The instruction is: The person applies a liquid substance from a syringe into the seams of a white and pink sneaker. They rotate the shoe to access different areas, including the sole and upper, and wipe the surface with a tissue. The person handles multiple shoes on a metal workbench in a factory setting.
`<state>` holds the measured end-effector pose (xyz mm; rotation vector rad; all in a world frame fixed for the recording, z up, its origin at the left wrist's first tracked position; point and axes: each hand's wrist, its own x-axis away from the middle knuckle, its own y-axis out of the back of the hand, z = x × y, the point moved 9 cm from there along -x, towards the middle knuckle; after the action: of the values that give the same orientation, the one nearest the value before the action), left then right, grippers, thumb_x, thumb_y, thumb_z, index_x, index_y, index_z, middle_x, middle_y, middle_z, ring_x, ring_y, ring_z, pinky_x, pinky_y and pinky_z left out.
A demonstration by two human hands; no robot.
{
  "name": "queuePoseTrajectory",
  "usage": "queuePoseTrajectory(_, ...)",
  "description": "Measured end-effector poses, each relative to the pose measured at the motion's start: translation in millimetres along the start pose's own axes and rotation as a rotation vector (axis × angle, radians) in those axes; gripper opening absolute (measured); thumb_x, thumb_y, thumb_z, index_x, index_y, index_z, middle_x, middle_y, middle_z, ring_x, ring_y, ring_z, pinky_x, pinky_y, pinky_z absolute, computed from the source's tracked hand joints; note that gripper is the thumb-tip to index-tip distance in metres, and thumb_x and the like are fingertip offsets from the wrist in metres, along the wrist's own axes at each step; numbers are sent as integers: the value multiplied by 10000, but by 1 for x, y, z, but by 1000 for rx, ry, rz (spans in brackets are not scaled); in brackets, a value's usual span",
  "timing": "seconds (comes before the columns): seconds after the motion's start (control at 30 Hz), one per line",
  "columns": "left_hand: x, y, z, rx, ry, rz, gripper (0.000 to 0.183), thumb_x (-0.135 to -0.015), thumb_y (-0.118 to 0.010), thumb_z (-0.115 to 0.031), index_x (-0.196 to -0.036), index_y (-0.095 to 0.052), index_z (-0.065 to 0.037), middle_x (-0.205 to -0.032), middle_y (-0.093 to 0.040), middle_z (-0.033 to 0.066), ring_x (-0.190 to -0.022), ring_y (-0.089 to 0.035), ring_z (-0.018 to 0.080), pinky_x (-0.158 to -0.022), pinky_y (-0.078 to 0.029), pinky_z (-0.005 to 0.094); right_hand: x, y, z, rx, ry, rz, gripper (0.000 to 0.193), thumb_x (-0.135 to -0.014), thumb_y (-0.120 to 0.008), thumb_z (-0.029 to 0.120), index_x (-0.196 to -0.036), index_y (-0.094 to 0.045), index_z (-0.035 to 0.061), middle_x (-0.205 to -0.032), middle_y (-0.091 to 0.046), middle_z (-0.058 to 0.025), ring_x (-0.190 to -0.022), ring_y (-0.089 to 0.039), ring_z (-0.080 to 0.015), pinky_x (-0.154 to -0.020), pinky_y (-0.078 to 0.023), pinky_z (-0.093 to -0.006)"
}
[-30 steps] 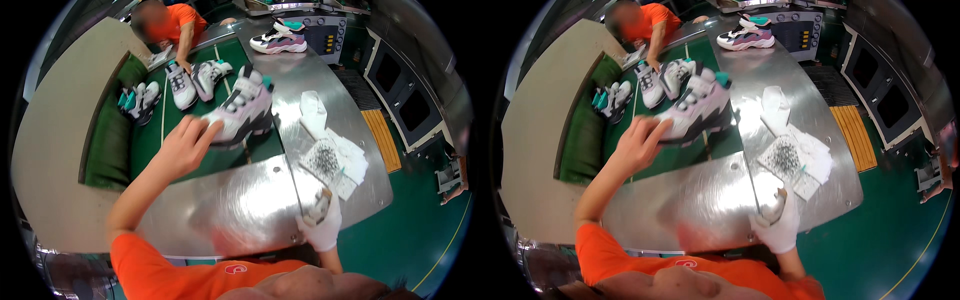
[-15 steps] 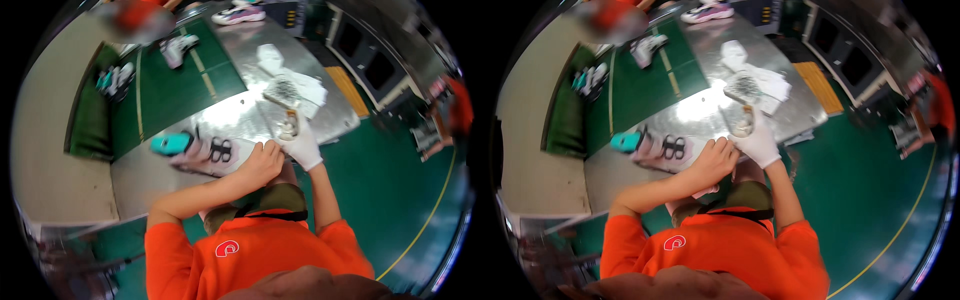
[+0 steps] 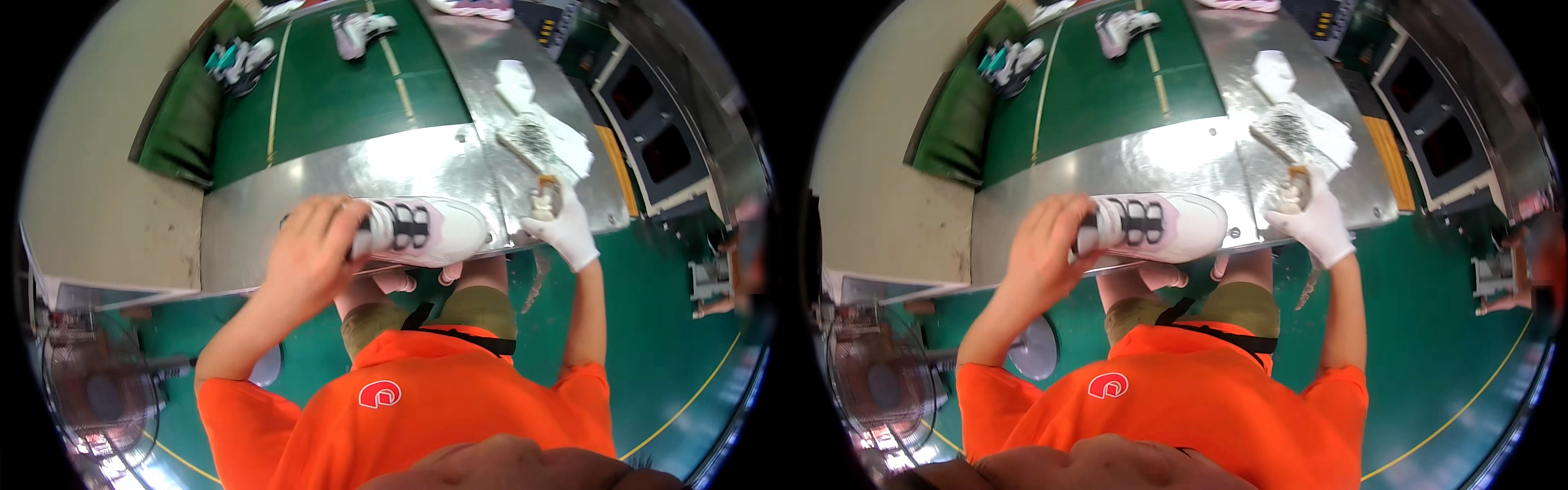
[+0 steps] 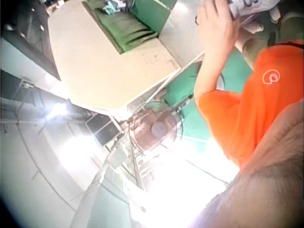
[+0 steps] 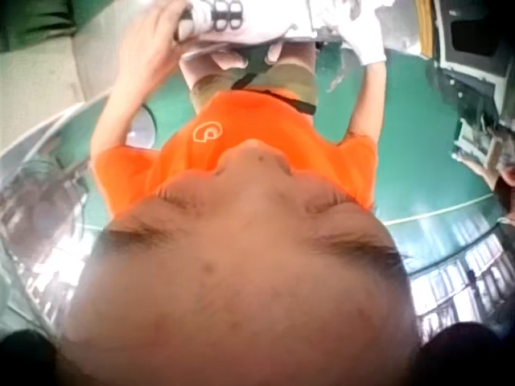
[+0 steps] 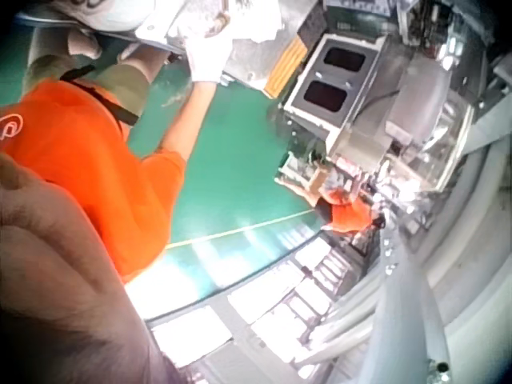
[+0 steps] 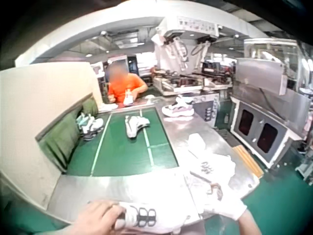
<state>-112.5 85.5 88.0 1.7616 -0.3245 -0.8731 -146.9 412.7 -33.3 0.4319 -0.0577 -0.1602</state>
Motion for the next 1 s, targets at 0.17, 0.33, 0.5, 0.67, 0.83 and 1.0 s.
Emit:
queuePoseTrajectory(0.17,62,4,-22,-185,-183,-280,131,-757,-660,-128,-852,-570,-130,-1121,-629,178,-1055,-640,341,-959,-486,537,-5,5,18,30,75,29,796,-638,-809,62,-1341,-437,36,-1089,-558,-71,-1016,-552,-171,-900,-468,-291)
queuePoseTrajectory(0.33,66,2,-13,-179,-282,-358,186,-723,-660,-135,-866,-554,-189,-1128,-640,164,-1058,-644,327,-919,-487,470,-16,10,19,-21,71,68,791,-649,-759,16,-1362,-418,45,-1181,-542,-84,-1081,-548,-181,-928,-457,-303)
queuePoseTrajectory(0.5,83,-10,16,-122,-221,-403,223,-715,-691,-169,-880,-552,-225,-1126,-650,167,-1041,-647,326,-824,-504,406,-18,-9,8,95,-46,139,747,-664,-725,11,-1357,-451,68,-1163,-551,-62,-1081,-548,-159,-900,-458,-283)
queuePoseTrajectory(0.67,66,-4,22,44,-111,-315,207,-699,-750,-185,-866,-638,-236,-1074,-683,150,-1022,-648,330,-815,-501,380,-9,-2,25,87,-179,152,724,-663,-711,36,-1348,-475,36,-1102,-579,-61,-1015,-579,-163,-862,-469,-278)
queuePoseTrajectory(0.83,63,-9,25,1,-72,-279,177,-758,-726,-151,-909,-652,-204,-1111,-694,134,-1060,-645,322,-842,-484,362,1,14,31,-524,-161,133,697,-688,-678,60,-1356,-487,7,-1104,-601,-78,-854,-598,-137,-779,-478,-247)
queuePoseTrajectory(1.0,68,-12,24,-9,-101,-305,170,-789,-667,-104,-934,-628,-184,-1127,-693,128,-1068,-645,306,-869,-461,384,8,12,26,183,-35,30,657,-726,-711,160,-1314,-500,-42,-999,-643,-118,-771,-621,-165,-728,-508,-284)
